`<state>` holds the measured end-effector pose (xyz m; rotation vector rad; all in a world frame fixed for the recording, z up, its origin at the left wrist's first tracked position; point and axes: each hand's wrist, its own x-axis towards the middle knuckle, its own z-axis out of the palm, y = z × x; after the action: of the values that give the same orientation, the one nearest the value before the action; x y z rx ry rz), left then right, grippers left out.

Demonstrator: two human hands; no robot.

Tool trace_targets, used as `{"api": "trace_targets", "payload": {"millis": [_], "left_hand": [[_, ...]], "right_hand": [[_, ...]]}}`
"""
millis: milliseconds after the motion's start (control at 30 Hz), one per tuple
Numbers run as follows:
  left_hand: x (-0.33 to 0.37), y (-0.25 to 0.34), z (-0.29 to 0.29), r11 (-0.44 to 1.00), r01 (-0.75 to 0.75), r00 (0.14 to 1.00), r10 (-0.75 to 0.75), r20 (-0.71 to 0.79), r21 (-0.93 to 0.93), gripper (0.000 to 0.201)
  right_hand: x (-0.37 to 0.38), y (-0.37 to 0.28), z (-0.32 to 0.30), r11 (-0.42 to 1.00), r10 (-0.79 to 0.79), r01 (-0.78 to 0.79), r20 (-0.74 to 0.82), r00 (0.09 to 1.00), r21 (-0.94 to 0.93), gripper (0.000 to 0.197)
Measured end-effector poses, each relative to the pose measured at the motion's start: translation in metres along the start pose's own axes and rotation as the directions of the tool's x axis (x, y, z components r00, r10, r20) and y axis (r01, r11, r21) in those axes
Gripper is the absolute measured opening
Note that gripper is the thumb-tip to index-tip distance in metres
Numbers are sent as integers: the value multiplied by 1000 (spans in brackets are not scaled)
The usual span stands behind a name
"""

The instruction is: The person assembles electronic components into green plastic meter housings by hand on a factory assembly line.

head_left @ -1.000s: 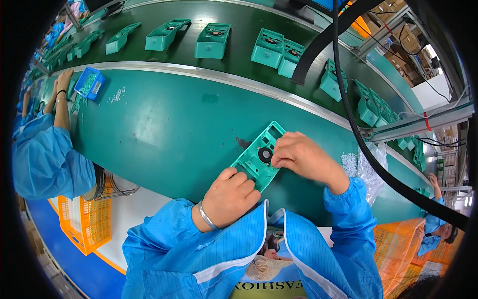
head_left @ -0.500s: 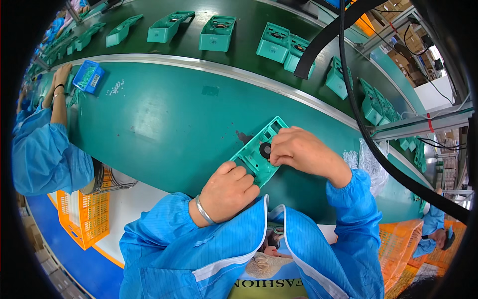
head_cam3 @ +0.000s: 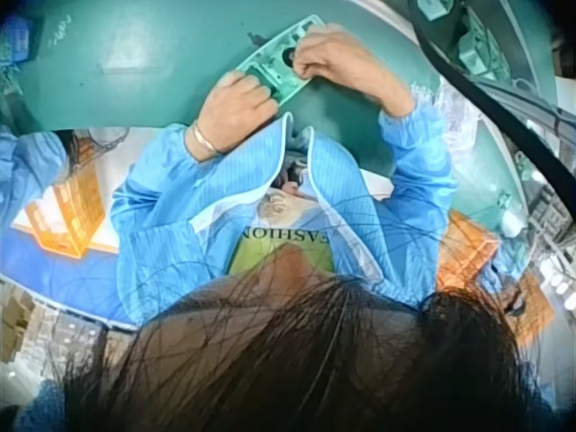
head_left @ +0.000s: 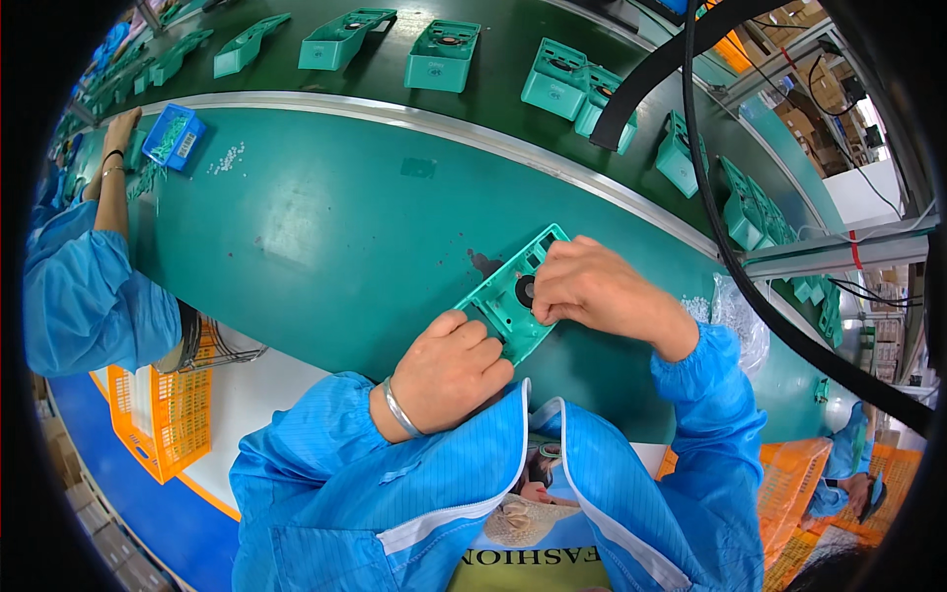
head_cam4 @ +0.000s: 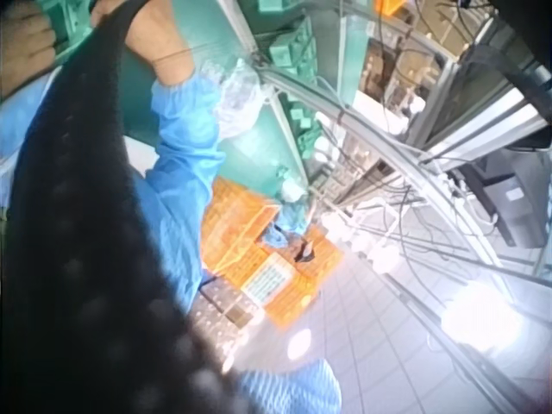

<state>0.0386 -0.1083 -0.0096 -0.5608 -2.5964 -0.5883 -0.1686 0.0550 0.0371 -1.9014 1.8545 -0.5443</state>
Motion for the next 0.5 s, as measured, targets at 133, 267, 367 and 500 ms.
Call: {"api": "trace_targets", "payload": {"millis": [133,267,367,500], "left_hand": [[1,0,0,1000,0,1000,0,1,7,12],[0,1,1,1000,5,1000,-5,5,10,12],[1,0,1,1000,5,1000,-5,4,-4,13],[1,0,0,1000,9,1000,-9,17,-12,14]], "right_hand": [[7,3,-6,999,-25,27,69,997,-32,9],[13,4,-10,997,-45,54,140,989,-58,9],[11,15,-8,998,-60,59,143,988,8,9],[8,21,-6,993,-71,57,125,990,106,8]]}}
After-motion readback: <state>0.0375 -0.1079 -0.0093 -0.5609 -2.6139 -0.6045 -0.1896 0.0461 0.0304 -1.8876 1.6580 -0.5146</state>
